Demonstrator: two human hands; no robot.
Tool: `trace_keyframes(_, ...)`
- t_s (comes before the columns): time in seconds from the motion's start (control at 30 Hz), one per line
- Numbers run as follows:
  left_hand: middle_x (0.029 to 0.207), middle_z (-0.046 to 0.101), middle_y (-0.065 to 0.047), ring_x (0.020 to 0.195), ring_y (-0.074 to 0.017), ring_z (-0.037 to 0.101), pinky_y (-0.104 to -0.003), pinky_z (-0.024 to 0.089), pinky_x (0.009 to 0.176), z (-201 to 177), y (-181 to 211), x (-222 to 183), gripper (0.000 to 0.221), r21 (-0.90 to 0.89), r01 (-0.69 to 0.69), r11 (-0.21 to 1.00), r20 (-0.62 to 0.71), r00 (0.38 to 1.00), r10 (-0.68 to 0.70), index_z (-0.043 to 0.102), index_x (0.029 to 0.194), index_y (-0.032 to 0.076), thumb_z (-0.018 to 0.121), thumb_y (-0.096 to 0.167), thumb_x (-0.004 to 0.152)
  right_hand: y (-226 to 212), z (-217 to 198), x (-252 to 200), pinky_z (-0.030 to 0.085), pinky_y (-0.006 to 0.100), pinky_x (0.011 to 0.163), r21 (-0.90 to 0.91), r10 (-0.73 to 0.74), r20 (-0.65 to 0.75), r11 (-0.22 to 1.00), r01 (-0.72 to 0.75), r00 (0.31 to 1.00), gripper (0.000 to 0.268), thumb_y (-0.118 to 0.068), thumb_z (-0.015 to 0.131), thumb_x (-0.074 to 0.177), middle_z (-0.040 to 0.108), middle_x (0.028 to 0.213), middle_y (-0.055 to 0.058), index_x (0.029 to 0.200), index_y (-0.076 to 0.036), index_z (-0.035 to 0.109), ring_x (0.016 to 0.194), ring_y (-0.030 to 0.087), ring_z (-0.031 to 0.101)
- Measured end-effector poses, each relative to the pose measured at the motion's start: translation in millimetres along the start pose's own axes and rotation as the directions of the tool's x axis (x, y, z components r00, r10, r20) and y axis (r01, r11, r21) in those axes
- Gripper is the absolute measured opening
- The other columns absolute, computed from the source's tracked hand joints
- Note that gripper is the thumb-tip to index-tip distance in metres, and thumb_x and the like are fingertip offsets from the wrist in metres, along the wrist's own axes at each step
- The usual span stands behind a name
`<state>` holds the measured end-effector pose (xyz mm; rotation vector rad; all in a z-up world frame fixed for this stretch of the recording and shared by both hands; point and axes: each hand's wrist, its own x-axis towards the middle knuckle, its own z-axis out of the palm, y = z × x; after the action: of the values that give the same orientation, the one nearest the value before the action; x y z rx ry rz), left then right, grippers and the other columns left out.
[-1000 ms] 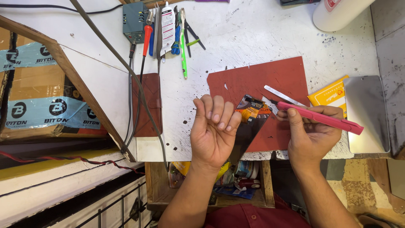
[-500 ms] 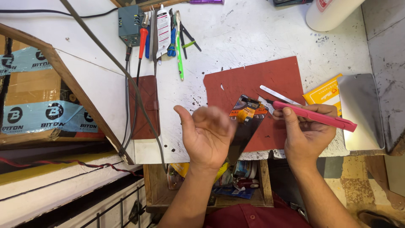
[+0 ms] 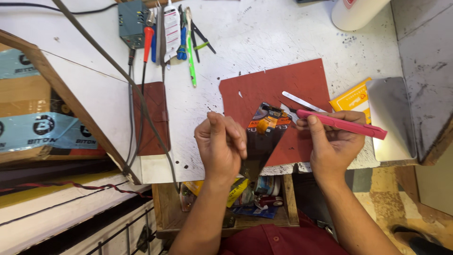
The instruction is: The person uses tweezers and a blade to peel away the internal components and adhesive from a mobile phone screen assembly.
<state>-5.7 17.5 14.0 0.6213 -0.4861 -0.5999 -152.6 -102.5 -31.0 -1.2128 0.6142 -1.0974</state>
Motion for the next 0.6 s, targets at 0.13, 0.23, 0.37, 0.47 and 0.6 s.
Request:
trace_keyframes(0.13, 0.095, 0.073, -0.002, 0.084, -0.0096, 0.070, -0.023, 0.054, 0.070, -6, -9, 12, 0.014, 0.766, 0.048, 0.641, -0.010, 0.998, -0.063, 0.072, 0.104, 0.002, 0.072, 0.015, 0.100, -1, 1, 1, 0.068, 0.036, 0.079, 0.056, 0.041, 0.008, 0.998, -0.041, 0.999, 0.029, 0.006, 0.065, 0.106, 0.070, 0.099, 0.017, 0.116, -0.004, 0.040, 0.088, 0.022, 0.076)
trace_keyframes(0.23, 0.097, 0.071, -0.003, 0.078, -0.0129, 0.071, -0.028, 0.051, 0.061, -5, -13, 20, 0.017, 0.924, 0.055, 0.379, 0.019, 0.982, -0.189, 0.076, 0.105, 0.003, 0.073, 0.010, 0.090, 1, 4, 3, 0.066, 0.035, 0.085, 0.032, 0.016, 0.052, 0.999, -0.017, 0.999, 0.028, 0.007, 0.066, 0.107, 0.071, 0.099, 0.017, 0.116, -0.003, 0.041, 0.085, 0.020, 0.075)
trace_keyframes(0.37, 0.099, 0.068, -0.008, 0.097, -0.0238, 0.065, -0.036, 0.054, 0.086, -6, -20, 17, 0.025, 0.962, -0.167, 0.214, 0.201, 0.968, -0.148, 0.078, 0.110, 0.003, 0.078, 0.007, 0.086, -1, 7, 6, 0.066, 0.033, 0.082, -0.104, 0.092, 0.100, 0.991, -0.082, 0.991, 0.025, 0.005, 0.067, 0.103, 0.073, 0.098, 0.017, 0.110, 0.000, 0.043, 0.088, 0.019, 0.076)
trace_keyframes(0.47, 0.100, 0.066, -0.010, 0.101, -0.0265, 0.062, -0.038, 0.052, 0.091, -6, -23, 16, 0.029, 0.975, -0.131, 0.178, 0.162, 0.972, -0.171, 0.076, 0.113, 0.002, 0.078, 0.008, 0.085, -3, 10, 6, 0.066, 0.032, 0.081, -0.179, 0.092, 0.102, 0.981, -0.073, 0.990, 0.024, 0.004, 0.069, 0.102, 0.072, 0.097, 0.017, 0.108, 0.001, 0.045, 0.088, 0.019, 0.075)
trace_keyframes(0.6, 0.099, 0.064, -0.010, 0.099, -0.0260, 0.061, -0.038, 0.052, 0.089, -6, -23, 16, 0.028, 0.979, -0.149, 0.142, 0.172, 0.971, -0.168, 0.077, 0.113, 0.002, 0.078, 0.007, 0.085, -4, 12, 6, 0.066, 0.032, 0.081, -0.222, 0.100, 0.099, 0.972, -0.076, 0.990, 0.024, 0.004, 0.069, 0.102, 0.072, 0.097, 0.017, 0.108, 0.001, 0.046, 0.089, 0.018, 0.076)
